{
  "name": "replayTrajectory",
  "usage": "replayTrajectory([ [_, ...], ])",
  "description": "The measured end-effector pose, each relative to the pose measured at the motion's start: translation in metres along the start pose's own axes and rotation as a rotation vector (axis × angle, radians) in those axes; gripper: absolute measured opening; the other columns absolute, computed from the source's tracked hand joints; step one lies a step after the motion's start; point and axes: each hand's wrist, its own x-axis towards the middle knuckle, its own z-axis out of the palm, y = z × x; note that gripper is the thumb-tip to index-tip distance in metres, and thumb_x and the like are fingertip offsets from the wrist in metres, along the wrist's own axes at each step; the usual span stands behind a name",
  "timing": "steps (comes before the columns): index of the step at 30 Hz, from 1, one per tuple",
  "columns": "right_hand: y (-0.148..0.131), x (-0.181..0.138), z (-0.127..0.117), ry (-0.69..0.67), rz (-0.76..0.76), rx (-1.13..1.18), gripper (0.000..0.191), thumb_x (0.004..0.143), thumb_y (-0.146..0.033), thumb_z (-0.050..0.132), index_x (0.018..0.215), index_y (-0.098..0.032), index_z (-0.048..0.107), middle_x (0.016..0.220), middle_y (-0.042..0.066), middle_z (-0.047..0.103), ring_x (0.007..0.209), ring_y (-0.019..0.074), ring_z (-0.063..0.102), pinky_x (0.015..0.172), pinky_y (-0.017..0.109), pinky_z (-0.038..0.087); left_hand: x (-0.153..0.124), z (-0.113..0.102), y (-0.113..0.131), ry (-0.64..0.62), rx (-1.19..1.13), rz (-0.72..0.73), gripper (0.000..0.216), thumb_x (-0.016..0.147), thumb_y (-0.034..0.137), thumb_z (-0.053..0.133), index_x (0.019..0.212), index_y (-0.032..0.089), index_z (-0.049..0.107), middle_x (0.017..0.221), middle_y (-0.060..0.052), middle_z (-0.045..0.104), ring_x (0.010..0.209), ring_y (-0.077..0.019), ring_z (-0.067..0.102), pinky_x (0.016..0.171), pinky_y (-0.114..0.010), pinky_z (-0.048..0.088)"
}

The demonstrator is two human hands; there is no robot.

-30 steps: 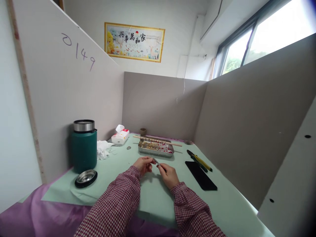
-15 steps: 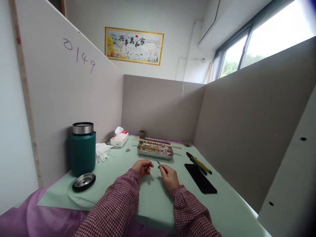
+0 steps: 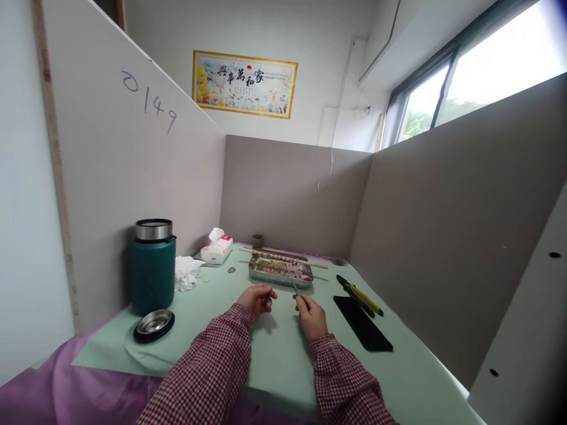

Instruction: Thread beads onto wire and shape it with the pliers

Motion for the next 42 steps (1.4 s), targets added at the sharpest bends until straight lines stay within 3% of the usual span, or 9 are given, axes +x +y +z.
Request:
replayTrajectory([
  [5,-0.004,-0.003,0.002,-0.153,-0.152,0.017,0.032,0.083,-0.036,0.041,0.09,-0.016,0.064,0.081,0.007,0.065,0.074,0.0175,0.059,0.066,0.025,0.045,0.001,0.002,-0.003,-0.058,0.118,-0.033,0.018,0.064,0.026,0.062,0.065,0.012,0.051,0.069,-0.004,0.061,0.04,-0.0079,0.049,0.04,-0.023,0.04],
  [13,-0.009,-0.005,0.001,-0.186,-0.221,-0.015,0.029,0.084,-0.033,0.04,0.088,-0.017,0.065,0.085,0.007,0.065,0.078,0.0181,0.059,0.072,0.027,0.045,-0.001,0.006,-0.003,-0.052,0.332,-0.015,0.028,0.058,0.037,0.066,0.061,0.01,0.058,0.057,-0.003,0.058,0.038,-0.0073,0.048,0.042,-0.023,0.039],
  [21,-0.007,-0.004,0.001,-0.148,-0.196,-0.024,0.03,0.083,-0.032,0.04,0.089,-0.016,0.065,0.085,0.007,0.065,0.076,0.0175,0.059,0.067,0.025,0.045,-0.001,0.006,-0.002,-0.028,0.356,0.013,0.027,0.058,0.037,0.065,0.06,0.011,0.058,0.053,-0.002,0.056,0.038,-0.0076,0.048,0.041,-0.022,0.038],
  [29,-0.013,-0.006,-0.003,-0.168,-0.131,-0.016,0.035,0.082,-0.037,0.039,0.078,-0.015,0.066,0.059,0.001,0.057,0.057,0.0136,0.052,0.055,0.022,0.039,-0.004,0.007,0.001,-0.039,0.398,-0.026,0.026,0.059,0.036,0.065,0.061,0.011,0.059,0.048,-0.001,0.053,0.038,-0.0086,0.048,0.042,-0.022,0.038],
  [38,-0.011,-0.003,-0.003,-0.134,-0.014,0.0,0.035,0.079,-0.039,0.042,0.083,-0.016,0.068,0.056,0.0,0.056,0.053,0.0129,0.05,0.054,0.022,0.038,-0.004,0.007,0.001,-0.03,0.423,-0.032,0.019,0.061,0.029,0.063,0.059,0.011,0.059,0.046,-0.001,0.053,0.038,-0.009,0.048,0.042,-0.023,0.038],
  [42,-0.011,-0.002,-0.005,-0.191,0.039,0.081,0.037,0.079,-0.04,0.041,0.082,-0.014,0.067,0.053,-0.001,0.053,0.047,0.0113,0.046,0.05,0.022,0.037,-0.004,0.006,0.001,-0.034,0.404,-0.03,0.019,0.06,0.03,0.064,0.06,0.011,0.059,0.055,-0.004,0.057,0.041,-0.0088,0.049,0.043,-0.024,0.039],
])
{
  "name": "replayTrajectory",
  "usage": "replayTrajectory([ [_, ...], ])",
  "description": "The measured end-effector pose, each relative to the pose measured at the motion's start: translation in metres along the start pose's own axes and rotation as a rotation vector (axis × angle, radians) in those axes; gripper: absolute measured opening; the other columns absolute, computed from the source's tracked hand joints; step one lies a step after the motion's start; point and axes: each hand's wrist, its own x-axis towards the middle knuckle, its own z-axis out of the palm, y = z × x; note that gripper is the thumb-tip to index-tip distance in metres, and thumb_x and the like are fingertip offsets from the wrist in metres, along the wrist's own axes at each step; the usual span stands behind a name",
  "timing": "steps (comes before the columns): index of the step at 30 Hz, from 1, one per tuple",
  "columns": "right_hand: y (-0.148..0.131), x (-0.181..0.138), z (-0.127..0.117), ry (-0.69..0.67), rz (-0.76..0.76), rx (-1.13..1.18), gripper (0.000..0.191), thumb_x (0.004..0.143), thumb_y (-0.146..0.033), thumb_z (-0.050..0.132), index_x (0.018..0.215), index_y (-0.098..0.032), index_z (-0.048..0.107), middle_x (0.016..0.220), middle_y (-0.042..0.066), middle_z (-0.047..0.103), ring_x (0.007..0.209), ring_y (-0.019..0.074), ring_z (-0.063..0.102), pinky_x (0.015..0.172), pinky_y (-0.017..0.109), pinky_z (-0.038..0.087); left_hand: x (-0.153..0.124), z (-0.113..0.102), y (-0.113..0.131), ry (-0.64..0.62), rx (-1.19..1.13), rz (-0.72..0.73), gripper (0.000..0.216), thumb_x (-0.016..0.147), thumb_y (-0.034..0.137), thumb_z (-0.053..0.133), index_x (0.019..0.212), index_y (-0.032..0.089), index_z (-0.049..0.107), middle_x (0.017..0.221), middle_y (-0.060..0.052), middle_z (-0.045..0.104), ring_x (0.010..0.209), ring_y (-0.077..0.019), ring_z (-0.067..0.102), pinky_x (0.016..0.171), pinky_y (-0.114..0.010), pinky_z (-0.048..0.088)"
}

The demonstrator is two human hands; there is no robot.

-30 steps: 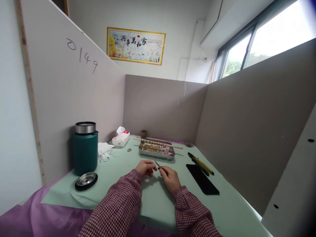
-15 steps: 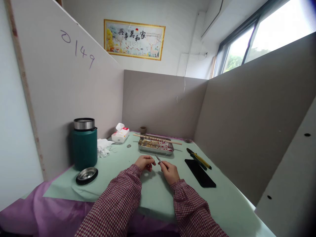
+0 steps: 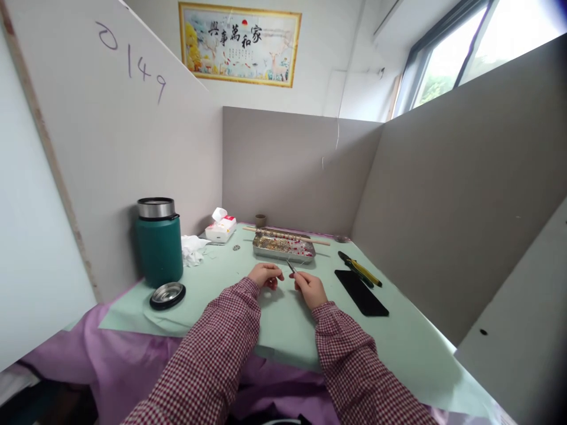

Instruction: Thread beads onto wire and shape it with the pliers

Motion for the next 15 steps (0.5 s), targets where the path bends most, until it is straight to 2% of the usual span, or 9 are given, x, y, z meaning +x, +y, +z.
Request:
replayTrajectory([
  [3,-0.0001,-0.0003,-0.0005,-0.02,0.018,0.025,0.038,0.079,-0.041,0.04,0.083,-0.014,0.067,0.054,-0.001,0.054,0.047,0.0112,0.046,0.05,0.022,0.037,-0.0001,0.0005,0.0002,0.006,-0.007,0.013,0.019,0.059,0.029,0.064,0.059,0.011,0.059,0.06,-0.005,0.059,0.04,-0.0085,0.049,0.043,-0.024,0.039],
  [10,0.0019,-0.0008,0.0031,0.071,-0.072,-0.171,0.037,0.08,-0.041,0.039,0.082,-0.016,0.067,0.064,0.003,0.06,0.061,0.0144,0.053,0.058,0.022,0.039,-0.0043,0.006,0.0061,0.069,0.153,-0.012,0.017,0.06,0.028,0.059,0.057,0.011,0.058,0.043,0.0,0.052,0.037,-0.0085,0.046,0.044,-0.023,0.036],
  [15,0.0032,-0.0007,0.0036,0.097,-0.08,-0.219,0.037,0.08,-0.041,0.039,0.081,-0.017,0.067,0.065,0.003,0.061,0.062,0.015,0.052,0.059,0.023,0.038,-0.0069,0.0092,0.0088,0.127,0.285,0.028,0.016,0.061,0.026,0.056,0.056,0.011,0.058,0.036,0.002,0.047,0.036,-0.0081,0.043,0.044,-0.021,0.034],
])
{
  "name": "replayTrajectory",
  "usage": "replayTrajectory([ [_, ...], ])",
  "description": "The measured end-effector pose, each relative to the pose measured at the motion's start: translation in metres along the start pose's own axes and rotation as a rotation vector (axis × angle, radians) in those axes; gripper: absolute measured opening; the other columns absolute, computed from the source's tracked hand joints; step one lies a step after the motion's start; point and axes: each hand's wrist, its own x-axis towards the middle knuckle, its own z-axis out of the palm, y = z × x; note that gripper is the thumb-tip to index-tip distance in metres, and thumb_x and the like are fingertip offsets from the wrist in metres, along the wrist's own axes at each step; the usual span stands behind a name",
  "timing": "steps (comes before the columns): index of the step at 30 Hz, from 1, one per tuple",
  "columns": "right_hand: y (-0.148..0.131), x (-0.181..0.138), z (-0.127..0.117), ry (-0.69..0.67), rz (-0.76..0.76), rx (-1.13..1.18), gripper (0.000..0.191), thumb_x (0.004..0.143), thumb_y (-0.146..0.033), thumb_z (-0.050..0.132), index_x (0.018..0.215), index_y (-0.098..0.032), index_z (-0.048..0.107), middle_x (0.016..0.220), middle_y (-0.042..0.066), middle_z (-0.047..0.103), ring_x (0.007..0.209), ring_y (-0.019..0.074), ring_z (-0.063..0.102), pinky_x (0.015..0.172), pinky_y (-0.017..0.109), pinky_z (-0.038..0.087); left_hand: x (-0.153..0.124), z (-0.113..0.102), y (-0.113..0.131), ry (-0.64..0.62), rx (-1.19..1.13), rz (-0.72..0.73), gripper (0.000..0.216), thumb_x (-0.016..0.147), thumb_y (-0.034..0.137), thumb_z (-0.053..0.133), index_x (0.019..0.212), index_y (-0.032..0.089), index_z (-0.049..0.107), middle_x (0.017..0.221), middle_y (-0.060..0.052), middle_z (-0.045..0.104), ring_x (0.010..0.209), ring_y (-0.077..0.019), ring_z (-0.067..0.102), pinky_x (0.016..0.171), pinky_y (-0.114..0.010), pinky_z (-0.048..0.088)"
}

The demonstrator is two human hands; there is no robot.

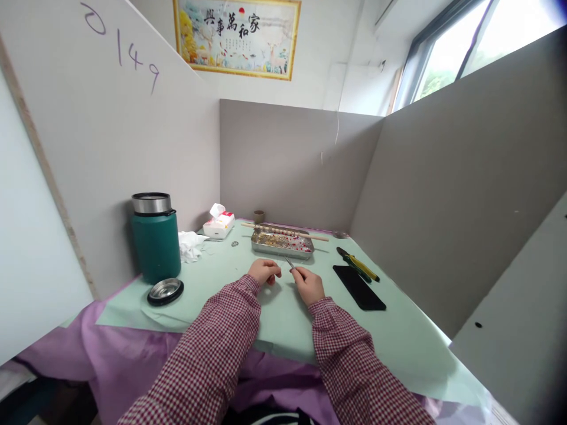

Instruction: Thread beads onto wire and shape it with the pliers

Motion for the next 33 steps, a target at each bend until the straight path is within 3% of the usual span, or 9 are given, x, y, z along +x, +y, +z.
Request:
replayTrajectory([
  [5,-0.002,0.0,-0.002,-0.055,0.043,0.153,0.04,0.08,-0.042,0.039,0.083,-0.014,0.067,0.056,0.001,0.055,0.055,0.0139,0.05,0.055,0.023,0.038,-0.003,0.001,0.004,-0.042,-0.009,-0.006,0.018,0.061,0.029,0.056,0.058,0.011,0.059,0.038,0.001,0.048,0.037,-0.0083,0.044,0.045,-0.022,0.035],
  [13,0.0,0.002,-0.002,0.003,0.061,0.047,0.037,0.078,-0.041,0.04,0.082,-0.017,0.067,0.062,0.003,0.06,0.061,0.0156,0.052,0.059,0.024,0.038,0.0,-0.001,-0.001,-0.033,-0.002,0.0,0.015,0.061,0.026,0.056,0.057,0.011,0.059,0.036,0.001,0.048,0.036,-0.0081,0.043,0.044,-0.021,0.034],
  [20,0.001,0.002,-0.001,-0.043,0.124,0.186,0.038,0.078,-0.042,0.04,0.082,-0.016,0.066,0.057,0.001,0.056,0.056,0.0144,0.05,0.056,0.023,0.038,0.0,-0.001,0.001,-0.036,-0.052,-0.01,0.014,0.061,0.024,0.055,0.058,0.011,0.059,0.038,0.002,0.048,0.037,-0.0084,0.045,0.044,-0.021,0.036],
  [24,0.005,0.005,-0.005,0.153,0.226,0.05,0.038,0.077,-0.045,0.04,0.076,-0.017,0.065,0.064,0.003,0.061,0.062,0.0162,0.052,0.06,0.024,0.037,0.0,-0.002,0.002,0.008,-0.071,-0.024,0.012,0.061,0.023,0.053,0.057,0.012,0.057,0.039,0.001,0.049,0.038,-0.009,0.046,0.045,-0.022,0.037],
  [26,0.008,0.007,-0.008,0.315,0.273,-0.006,0.041,0.079,-0.046,0.036,0.078,-0.017,0.065,0.07,0.005,0.063,0.064,0.017,0.053,0.061,0.025,0.037,0.001,-0.002,0.001,0.043,-0.034,-0.023,0.012,0.062,0.022,0.052,0.056,0.012,0.056,0.038,0.001,0.047,0.038,-0.0088,0.045,0.045,-0.022,0.037],
  [28,0.01,0.007,-0.009,0.393,0.255,-0.024,0.043,0.08,-0.047,0.034,0.084,-0.017,0.064,0.074,0.006,0.064,0.066,0.0174,0.054,0.061,0.025,0.037,0.0,0.0,0.001,0.075,0.025,-0.017,0.012,0.062,0.022,0.052,0.056,0.013,0.056,0.037,0.002,0.047,0.038,-0.0084,0.044,0.046,-0.021,0.036],
  [33,0.009,0.003,-0.004,0.1,0.094,-0.043,0.039,0.08,-0.046,0.037,0.083,-0.019,0.066,0.074,0.004,0.065,0.068,0.0165,0.056,0.062,0.024,0.038,-0.002,0.003,0.001,0.12,0.16,0.02,0.013,0.063,0.024,0.051,0.059,0.013,0.058,0.038,0.003,0.046,0.039,-0.0084,0.043,0.045,-0.02,0.034],
])
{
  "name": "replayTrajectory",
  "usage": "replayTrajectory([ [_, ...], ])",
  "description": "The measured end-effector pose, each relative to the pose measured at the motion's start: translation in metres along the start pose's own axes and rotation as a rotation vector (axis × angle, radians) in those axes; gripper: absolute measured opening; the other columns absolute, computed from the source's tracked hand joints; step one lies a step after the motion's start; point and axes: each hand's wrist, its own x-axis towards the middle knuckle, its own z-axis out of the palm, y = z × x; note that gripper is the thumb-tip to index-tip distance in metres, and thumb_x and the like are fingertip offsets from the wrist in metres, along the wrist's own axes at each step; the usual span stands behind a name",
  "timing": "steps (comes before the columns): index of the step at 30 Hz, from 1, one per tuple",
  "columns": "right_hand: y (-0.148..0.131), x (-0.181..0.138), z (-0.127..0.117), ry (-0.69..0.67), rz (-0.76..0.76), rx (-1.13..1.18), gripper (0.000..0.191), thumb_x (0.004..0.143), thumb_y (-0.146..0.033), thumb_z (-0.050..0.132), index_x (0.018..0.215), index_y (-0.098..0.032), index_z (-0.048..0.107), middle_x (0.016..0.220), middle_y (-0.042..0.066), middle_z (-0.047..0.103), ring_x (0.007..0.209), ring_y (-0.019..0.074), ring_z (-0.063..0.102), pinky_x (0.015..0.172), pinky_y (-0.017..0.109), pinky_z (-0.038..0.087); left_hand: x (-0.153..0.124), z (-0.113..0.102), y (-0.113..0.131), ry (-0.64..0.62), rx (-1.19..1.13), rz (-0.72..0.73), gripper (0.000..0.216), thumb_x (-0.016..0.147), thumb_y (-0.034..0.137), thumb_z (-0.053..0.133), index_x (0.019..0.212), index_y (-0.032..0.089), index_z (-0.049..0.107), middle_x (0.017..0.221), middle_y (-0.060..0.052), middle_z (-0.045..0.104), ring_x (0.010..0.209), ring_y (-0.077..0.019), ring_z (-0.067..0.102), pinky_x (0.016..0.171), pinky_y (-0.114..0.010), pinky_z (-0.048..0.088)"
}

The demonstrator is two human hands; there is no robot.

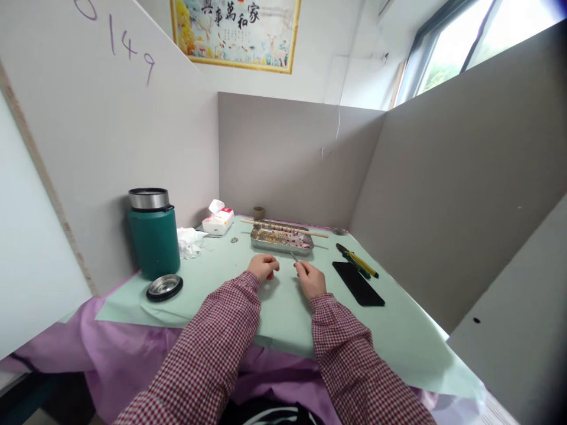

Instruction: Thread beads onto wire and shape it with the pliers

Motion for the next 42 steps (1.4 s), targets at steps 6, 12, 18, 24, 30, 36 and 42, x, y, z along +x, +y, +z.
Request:
replayTrajectory([
  [6,-0.0035,-0.0024,0.0016,-0.1,-0.033,-0.028,0.039,0.081,-0.043,0.036,0.082,-0.019,0.067,0.074,0.003,0.065,0.069,0.016,0.056,0.061,0.023,0.038,0.0006,0.0007,-0.0013,-0.017,0.076,0.04,0.017,0.064,0.028,0.051,0.061,0.013,0.059,0.04,0.003,0.048,0.041,-0.009,0.044,0.045,-0.02,0.034],
  [12,-0.0055,-0.0025,-0.0004,-0.126,-0.029,0.015,0.039,0.08,-0.044,0.037,0.083,-0.02,0.067,0.074,0.003,0.065,0.069,0.0165,0.056,0.061,0.023,0.039,0.0015,0.0008,-0.0027,-0.022,0.099,0.062,0.018,0.064,0.029,0.051,0.061,0.014,0.059,0.04,0.003,0.047,0.041,-0.0091,0.044,0.045,-0.021,0.034],
  [18,-0.0066,-0.0018,-0.0018,-0.123,0.005,0.049,0.04,0.079,-0.045,0.038,0.081,-0.019,0.067,0.071,0.003,0.064,0.068,0.0169,0.056,0.062,0.025,0.038,-0.0003,0.0006,-0.0003,-0.005,0.116,0.044,0.018,0.063,0.028,0.051,0.062,0.013,0.06,0.04,0.002,0.047,0.041,-0.0091,0.043,0.044,-0.021,0.033],
  [24,-0.0056,-0.0016,-0.0019,-0.127,-0.003,0.058,0.038,0.079,-0.044,0.038,0.079,-0.019,0.067,0.068,0.002,0.063,0.066,0.0155,0.055,0.062,0.024,0.038,-0.0003,0.0003,-0.0014,-0.006,0.119,0.041,0.018,0.064,0.029,0.051,0.063,0.013,0.061,0.04,0.003,0.048,0.041,-0.0092,0.043,0.043,-0.021,0.033],
  [30,-0.0067,-0.0019,-0.0023,-0.132,-0.012,0.059,0.038,0.079,-0.044,0.039,0.078,-0.019,0.067,0.07,0.003,0.064,0.066,0.0158,0.055,0.062,0.023,0.038,0.0021,0.0007,-0.0053,0.003,0.156,0.044,0.018,0.064,0.029,0.051,0.063,0.014,0.061,0.039,0.003,0.047,0.04,-0.0091,0.043,0.043,-0.02,0.033],
  [36,-0.0062,-0.0015,-0.0012,-0.129,-0.014,0.025,0.039,0.079,-0.044,0.038,0.079,-0.019,0.068,0.066,0.003,0.063,0.064,0.016,0.055,0.06,0.024,0.038,0.0049,0.0012,-0.008,0.001,0.168,0.061,0.018,0.064,0.029,0.051,0.063,0.014,0.061,0.04,0.003,0.048,0.041,-0.0092,0.044,0.045,-0.02,0.034],
  [42,-0.0049,-0.0013,0.0011,-0.113,-0.044,-0.02,0.039,0.08,-0.042,0.037,0.078,-0.019,0.068,0.07,0.004,0.065,0.066,0.0171,0.056,0.062,0.024,0.039,0.002,0.0014,-0.0044,0.01,0.198,0.041,0.018,0.064,0.028,0.051,0.065,0.014,0.062,0.041,0.003,0.048,0.041,-0.0088,0.043,0.044,-0.02,0.033],
])
